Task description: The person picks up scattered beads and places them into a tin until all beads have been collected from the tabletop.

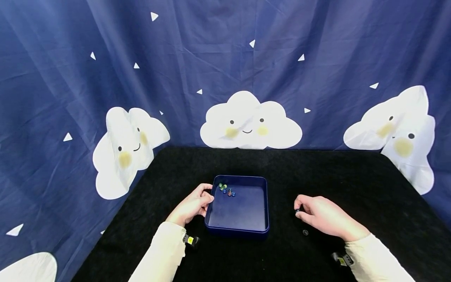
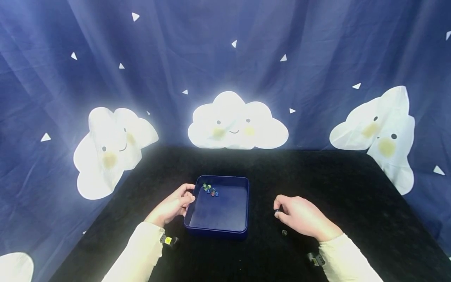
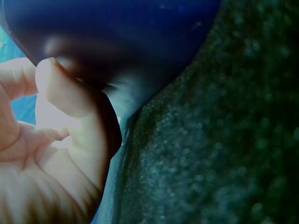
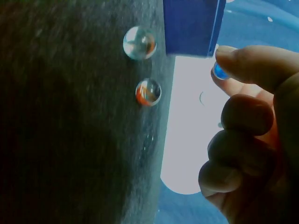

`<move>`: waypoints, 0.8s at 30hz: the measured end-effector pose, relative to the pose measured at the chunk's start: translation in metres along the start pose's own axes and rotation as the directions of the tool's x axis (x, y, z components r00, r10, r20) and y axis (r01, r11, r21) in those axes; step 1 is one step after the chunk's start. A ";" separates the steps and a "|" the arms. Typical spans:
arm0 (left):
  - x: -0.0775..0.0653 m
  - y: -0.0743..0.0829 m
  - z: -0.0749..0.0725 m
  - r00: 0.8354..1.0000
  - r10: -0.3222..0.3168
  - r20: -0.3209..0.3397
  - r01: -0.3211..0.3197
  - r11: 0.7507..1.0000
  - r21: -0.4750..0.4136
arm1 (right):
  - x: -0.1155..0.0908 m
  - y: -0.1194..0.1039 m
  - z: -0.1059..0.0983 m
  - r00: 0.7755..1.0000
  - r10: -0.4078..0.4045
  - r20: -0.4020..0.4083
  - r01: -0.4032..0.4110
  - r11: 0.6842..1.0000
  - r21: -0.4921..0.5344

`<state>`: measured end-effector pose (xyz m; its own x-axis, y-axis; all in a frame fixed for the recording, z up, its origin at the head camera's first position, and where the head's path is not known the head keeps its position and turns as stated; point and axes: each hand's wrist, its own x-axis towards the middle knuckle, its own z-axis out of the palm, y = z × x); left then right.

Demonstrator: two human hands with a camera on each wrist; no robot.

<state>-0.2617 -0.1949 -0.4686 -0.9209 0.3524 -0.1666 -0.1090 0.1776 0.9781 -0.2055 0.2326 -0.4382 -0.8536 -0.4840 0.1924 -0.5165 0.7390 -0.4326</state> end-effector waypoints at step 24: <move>0.000 0.000 -0.001 1.000 0.000 0.008 0.000 1.000 -0.014 | 0.034 -0.044 0.013 0.995 -0.095 -0.015 0.095 0.995 0.035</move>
<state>-0.2620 -0.1957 -0.4687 -0.9177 0.3601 -0.1676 -0.1143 0.1646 0.9797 -0.2107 0.1778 -0.4244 -0.8018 -0.5448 0.2457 -0.5927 0.6727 -0.4429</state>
